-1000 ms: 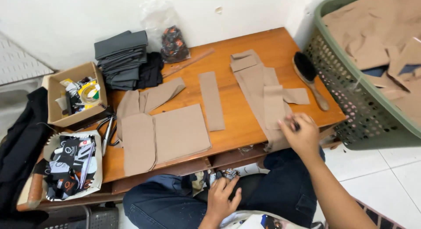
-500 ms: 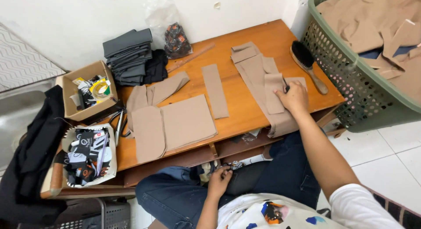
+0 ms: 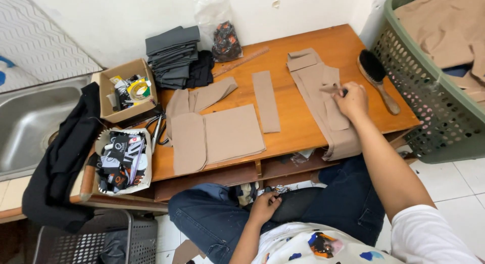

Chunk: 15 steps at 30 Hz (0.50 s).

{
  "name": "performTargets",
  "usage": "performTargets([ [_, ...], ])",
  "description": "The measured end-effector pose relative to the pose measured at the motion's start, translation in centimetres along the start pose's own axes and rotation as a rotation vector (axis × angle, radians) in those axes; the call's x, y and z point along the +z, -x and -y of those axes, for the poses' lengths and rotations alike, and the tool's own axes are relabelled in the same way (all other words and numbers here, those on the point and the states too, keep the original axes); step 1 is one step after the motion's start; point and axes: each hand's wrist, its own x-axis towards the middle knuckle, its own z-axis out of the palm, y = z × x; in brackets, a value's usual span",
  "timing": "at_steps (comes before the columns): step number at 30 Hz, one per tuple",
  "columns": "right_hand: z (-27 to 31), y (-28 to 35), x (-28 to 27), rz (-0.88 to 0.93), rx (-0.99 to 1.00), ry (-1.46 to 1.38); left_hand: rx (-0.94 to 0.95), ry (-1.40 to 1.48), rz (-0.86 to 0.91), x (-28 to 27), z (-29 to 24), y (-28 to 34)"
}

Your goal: The person sits on the floor and uses a small knife to cut and trim a piece of beige fabric. They hold the fabric in their left hand and carefully cut along the edges with the knife in their right hand, occasionally adjusting the fabric's position.

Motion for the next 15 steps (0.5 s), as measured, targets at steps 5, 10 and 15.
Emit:
performTargets([
  [5,1.8,0.7,-2.6,-0.194,-0.053,0.001,-0.021,0.024,0.016,-0.4,-0.5,0.0],
  [10,3.1,2.3,-3.2,-0.197,-0.23,0.056,-0.074,-0.029,0.073,-0.2,-0.3,-0.2],
  [15,9.5,4.9,0.5,-0.016,-0.504,-0.28,-0.094,0.025,0.093,-0.9,-2.5,0.3],
])
